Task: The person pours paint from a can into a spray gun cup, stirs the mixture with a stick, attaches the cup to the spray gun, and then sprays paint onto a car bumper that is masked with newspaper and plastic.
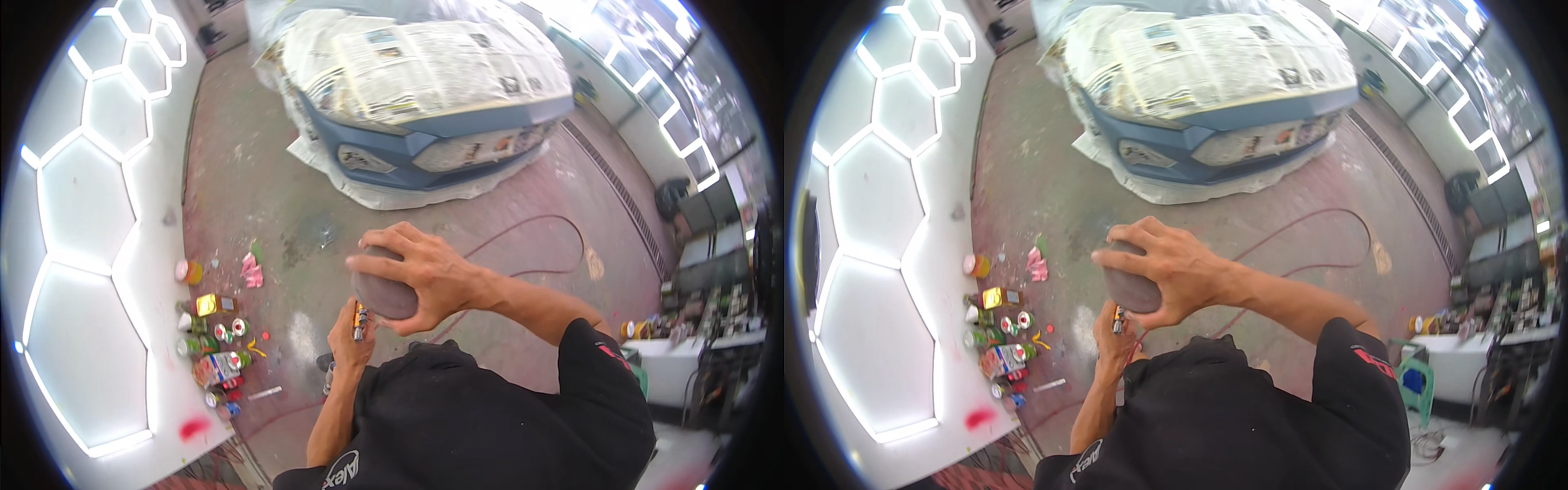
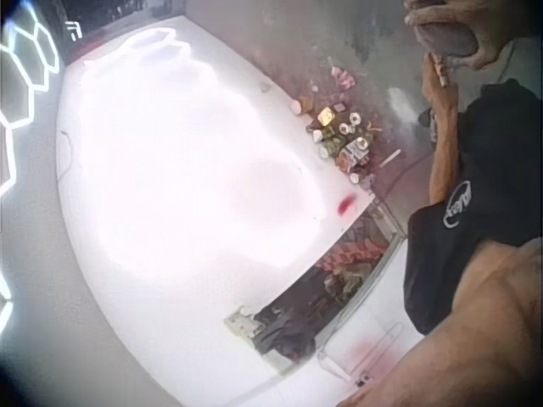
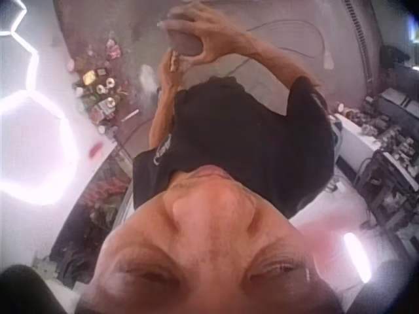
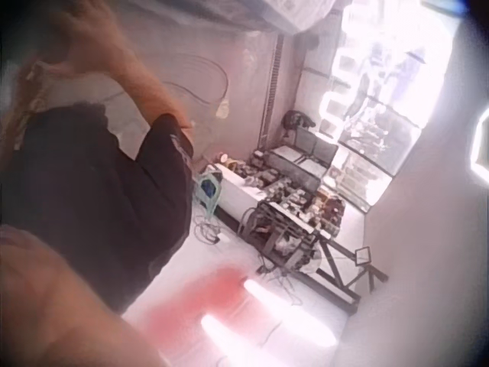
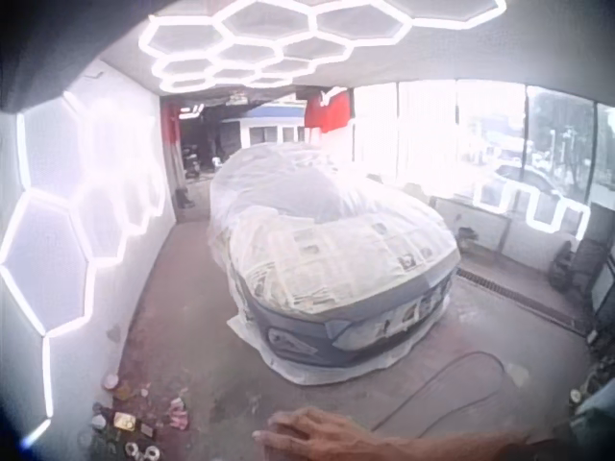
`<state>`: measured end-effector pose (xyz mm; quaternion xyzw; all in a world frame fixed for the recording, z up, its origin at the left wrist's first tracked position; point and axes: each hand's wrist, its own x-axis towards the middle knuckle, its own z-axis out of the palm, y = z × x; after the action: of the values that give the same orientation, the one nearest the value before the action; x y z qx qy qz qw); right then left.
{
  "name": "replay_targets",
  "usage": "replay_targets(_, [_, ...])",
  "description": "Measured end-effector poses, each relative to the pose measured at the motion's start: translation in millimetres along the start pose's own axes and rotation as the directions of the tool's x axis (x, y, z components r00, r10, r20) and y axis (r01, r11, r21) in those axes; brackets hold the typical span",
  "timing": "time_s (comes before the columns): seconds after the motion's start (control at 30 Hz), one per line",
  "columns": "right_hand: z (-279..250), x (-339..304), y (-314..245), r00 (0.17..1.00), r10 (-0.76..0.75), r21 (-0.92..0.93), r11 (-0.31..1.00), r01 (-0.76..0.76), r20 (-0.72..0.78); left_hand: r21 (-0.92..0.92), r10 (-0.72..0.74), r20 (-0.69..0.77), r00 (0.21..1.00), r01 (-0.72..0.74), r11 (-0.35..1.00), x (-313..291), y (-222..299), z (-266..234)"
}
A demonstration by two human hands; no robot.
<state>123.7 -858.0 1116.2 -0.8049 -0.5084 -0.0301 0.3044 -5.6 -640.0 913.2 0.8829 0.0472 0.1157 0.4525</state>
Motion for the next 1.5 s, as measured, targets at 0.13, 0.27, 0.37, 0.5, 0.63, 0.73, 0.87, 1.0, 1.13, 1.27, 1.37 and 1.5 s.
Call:
replay_targets(0.13, [-10, -66, -18, 0.901, 0.351, 0.038, 0.935, -0.353, -0.255, 0.039, 0.038, 0.036, 0.999, -0.039, 0.998, -18, 30, 42])
replay_targets(0.27, [-56, -123, -4, 0.971, 0.131, -0.035, 0.989, -0.141, -0.201, -0.117, 0.107, 0.178, 0.978, -0.087, 0.989, -29, 84, 68])
replay_targets(0.37, [-59, -165, -14, 0.927, 0.257, 0.031, 0.965, -0.259, -0.273, -0.092, 0.108, 0.209, 0.972, -0.09, 0.992, -49, 108, 86])
replay_targets(0.5, [-45, -187, -64, 0.692, 0.585, 0.158, 0.8, -0.579, -0.424, -0.071, 0.057, 0.231, 0.971, -0.041, 0.997, -80, 95, 112])
replay_targets(0.63, [-80, -238, -78, 0.88, 0.292, -0.119, 0.926, -0.358, -0.375, -0.208, 0.134, 0.317, 0.939, -0.069, 0.976, -112, 126, 122])
replay_targets(0.73, [-76, -272, -98, 0.881, 0.299, -0.096, 0.93, -0.356, -0.366, -0.083, 0.071, 0.4, 0.914, -0.041, 0.996, -138, 141, 134])
replay_targets(0.87, [-56, -304, -146, 0.759, 0.411, -0.062, 0.86, -0.507, -0.505, -0.225, 0.2, 0.32, 0.926, -0.13, 0.966, -183, 155, 136])
replay_targets(1.0, [-42, -331, -196, 0.691, 0.417, -0.107, 0.808, -0.579, -0.59, -0.226, 0.205, 0.323, 0.924, -0.135, 0.965, -229, 163, 138])
replay_targets(1.13, [-40, -357, -238, 0.645, 0.437, -0.136, 0.754, -0.643, -0.627, -0.203, 0.119, 0.374, 0.92, -0.044, 0.978, -276, 183, 141])
replay_targets(1.27, [-34, -379, -263, 0.578, 0.457, -0.128, 0.699, -0.704, -0.676, -0.202, 0.17, 0.378, 0.91, -0.098, 0.975, -308, 188, 151])
replay_targets(1.37, [-34, -396, -273, 0.513, 0.541, -0.011, 0.681, -0.732, -0.666, -0.201, 0.164, 0.423, 0.891, -0.084, 0.976, -325, 198, 155])
replay_targets(1.5, [-55, -441, -282, 0.55, 0.548, 0.269, 0.818, -0.508, -0.63, -0.376, 0.192, 0.533, 0.824, 0.027, 0.926, -342, 210, 173])
